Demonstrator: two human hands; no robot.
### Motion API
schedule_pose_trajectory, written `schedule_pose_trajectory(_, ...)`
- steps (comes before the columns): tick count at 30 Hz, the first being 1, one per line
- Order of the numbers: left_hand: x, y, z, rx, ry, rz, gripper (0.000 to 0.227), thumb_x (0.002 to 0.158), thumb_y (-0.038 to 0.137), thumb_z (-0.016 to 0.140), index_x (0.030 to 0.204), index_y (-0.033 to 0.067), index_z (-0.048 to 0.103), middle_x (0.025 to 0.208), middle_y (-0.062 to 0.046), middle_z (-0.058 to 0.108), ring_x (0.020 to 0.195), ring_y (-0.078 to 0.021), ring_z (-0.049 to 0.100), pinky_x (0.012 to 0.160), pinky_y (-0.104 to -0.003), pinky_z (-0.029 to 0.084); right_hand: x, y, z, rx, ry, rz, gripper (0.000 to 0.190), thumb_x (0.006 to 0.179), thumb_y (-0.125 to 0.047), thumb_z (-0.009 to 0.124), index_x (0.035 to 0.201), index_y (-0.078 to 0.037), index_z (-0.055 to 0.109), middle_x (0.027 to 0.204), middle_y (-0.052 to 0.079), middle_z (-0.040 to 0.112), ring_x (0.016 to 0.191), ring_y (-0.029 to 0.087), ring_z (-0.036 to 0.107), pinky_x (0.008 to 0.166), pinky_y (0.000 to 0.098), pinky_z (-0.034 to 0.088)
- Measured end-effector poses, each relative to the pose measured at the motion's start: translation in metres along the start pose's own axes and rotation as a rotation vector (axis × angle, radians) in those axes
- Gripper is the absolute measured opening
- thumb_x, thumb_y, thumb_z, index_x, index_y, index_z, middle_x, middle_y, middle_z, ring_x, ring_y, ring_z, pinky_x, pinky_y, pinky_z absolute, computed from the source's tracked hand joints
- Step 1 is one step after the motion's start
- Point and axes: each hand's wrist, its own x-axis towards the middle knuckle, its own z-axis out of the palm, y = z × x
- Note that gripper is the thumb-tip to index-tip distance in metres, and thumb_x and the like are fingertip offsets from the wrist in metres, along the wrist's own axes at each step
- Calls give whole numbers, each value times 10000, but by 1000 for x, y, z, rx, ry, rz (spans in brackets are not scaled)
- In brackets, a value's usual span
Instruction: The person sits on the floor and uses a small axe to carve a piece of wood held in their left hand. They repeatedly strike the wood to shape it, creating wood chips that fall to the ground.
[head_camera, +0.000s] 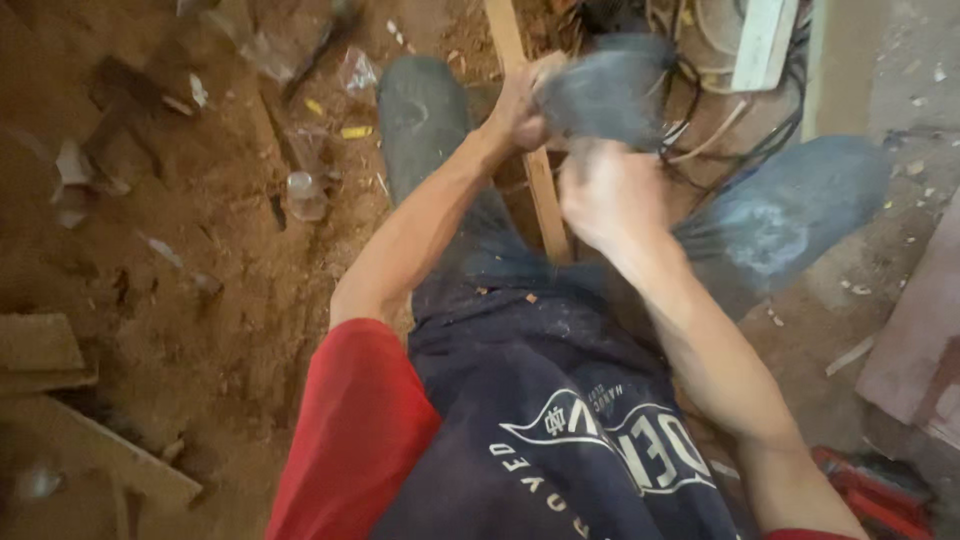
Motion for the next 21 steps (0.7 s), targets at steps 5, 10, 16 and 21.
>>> schedule_pose_trajectory(5, 17, 5, -14, 40, 230, -28, 176, 934, 195, 727, 1041, 56, 707, 945, -112, 720, 914, -239, 681, 828, -425, 538, 12, 27, 27, 36, -150, 100, 426, 899, -251, 679, 1156, 74, 578, 874, 369, 671, 812, 534, 680, 740, 569, 562)
schedule_pose_trajectory(10, 58, 9, -29, -215, 369, -41, 298, 875, 128, 793, 1121, 21, 663, 1042, -75, 706, 948, -208, 668, 842, -366, 569, 13, 51, -7, 399, -2, 32, 439, 939, -228, 698, 1216, 75, 541, 881, 230, 721, 688, 337, 726, 625, 428, 607)
schedule_pose_trajectory(16, 59, 37, -5, -181, 127, -244, 201, 846, 140, 848, 970, 61, 712, 863, -58, 746, 793, -182, 682, 741, -349, 589, -18, 26, -54, 601, 19, 98, 371, 957, -171, 717, 1189, 74, 563, 842, 114, 691, 584, 179, 696, 526, 320, 552)
schedule_pose_trajectory(21, 55, 43, 0, -19, 67, -261, 262, 786, 167, 847, 996, 68, 725, 861, -95, 768, 759, -227, 730, 740, -372, 586, -26, 33, -54, 584, 25, 80, 378, 962, -187, 725, 1171, 85, 564, 784, 108, 698, 578, 175, 705, 539, 320, 557)
